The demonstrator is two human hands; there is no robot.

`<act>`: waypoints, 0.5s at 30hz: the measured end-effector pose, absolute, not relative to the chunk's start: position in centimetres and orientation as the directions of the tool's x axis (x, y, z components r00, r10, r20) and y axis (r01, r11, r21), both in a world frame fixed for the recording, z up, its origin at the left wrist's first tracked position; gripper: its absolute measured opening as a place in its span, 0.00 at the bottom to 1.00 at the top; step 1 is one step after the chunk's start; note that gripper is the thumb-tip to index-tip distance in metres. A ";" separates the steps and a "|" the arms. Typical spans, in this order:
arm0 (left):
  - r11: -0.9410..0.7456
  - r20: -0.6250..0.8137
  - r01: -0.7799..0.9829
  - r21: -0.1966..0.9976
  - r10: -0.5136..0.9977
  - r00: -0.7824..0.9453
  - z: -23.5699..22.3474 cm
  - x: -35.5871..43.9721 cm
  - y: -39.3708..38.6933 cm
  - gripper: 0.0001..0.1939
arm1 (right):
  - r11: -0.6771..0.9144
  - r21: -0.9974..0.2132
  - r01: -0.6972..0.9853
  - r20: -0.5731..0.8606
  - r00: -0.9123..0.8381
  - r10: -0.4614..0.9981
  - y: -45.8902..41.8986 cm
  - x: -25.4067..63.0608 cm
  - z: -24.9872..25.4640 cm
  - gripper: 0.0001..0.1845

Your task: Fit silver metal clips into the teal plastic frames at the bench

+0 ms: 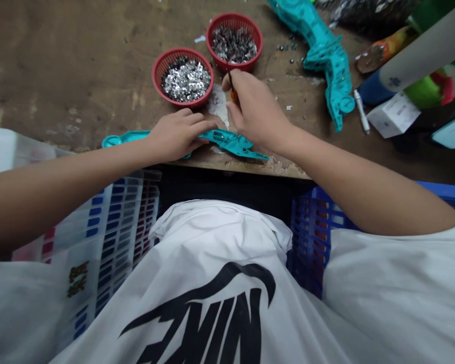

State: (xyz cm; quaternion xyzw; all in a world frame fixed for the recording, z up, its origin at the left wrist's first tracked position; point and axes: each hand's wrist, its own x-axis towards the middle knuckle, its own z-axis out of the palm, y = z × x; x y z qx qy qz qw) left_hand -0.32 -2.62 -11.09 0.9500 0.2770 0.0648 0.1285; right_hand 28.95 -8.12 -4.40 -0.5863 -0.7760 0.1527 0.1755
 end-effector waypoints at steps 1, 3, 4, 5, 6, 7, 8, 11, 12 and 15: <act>-0.803 0.048 0.521 0.290 0.556 0.830 -11.1 -0.3 -2.6 0.30 | 0.272 -0.386 0.881 0.066 -0.268 0.961 -7.6 29.4 -4.4 0.26; -0.799 0.038 0.525 0.294 0.558 0.829 -11.1 -0.3 -2.5 0.28 | 0.242 -0.286 0.927 -0.056 -0.268 0.962 -6.7 30.2 -4.5 0.31; -0.806 0.034 0.517 0.287 0.548 0.836 -11.1 -0.3 -2.4 0.26 | 0.211 -0.233 0.949 -0.140 -0.248 0.959 -6.4 30.5 -4.6 0.32; -0.818 0.034 0.506 0.275 0.534 0.845 -11.1 -0.4 -2.4 0.24 | 0.185 -0.172 0.968 -0.223 -0.221 0.949 -6.2 30.6 -4.7 0.31; -0.829 0.036 0.493 0.262 0.519 0.854 -11.1 -0.5 -2.3 0.23 | 0.174 -0.105 0.979 -0.293 -0.197 0.936 -6.1 30.6 -4.6 0.30; -0.839 0.040 0.484 0.249 0.508 0.861 -11.1 -0.5 -2.3 0.23 | 0.177 -0.040 0.983 -0.338 -0.180 0.924 -6.1 30.6 -4.4 0.29; -0.846 0.044 0.478 0.235 0.501 0.864 -11.2 -0.5 -2.3 0.23 | 0.191 0.014 0.982 -0.363 -0.173 0.915 -6.2 30.3 -4.2 0.29; -0.860 0.050 0.468 0.202 0.486 0.872 -11.2 -0.5 -2.4 0.21 | 0.245 0.068 0.967 -0.353 -0.206 0.913 -7.1 29.2 -3.3 0.28; -0.864 0.052 0.465 0.195 0.482 0.874 -11.1 -0.5 -2.4 0.21 | 0.270 0.058 0.961 -0.349 -0.233 0.907 -7.5 28.7 -3.1 0.29; -0.870 0.048 0.458 0.183 0.473 0.880 -11.0 -0.4 -2.5 0.19 | 0.368 0.004 0.930 -0.374 -0.340 0.863 -9.1 27.2 -3.5 0.34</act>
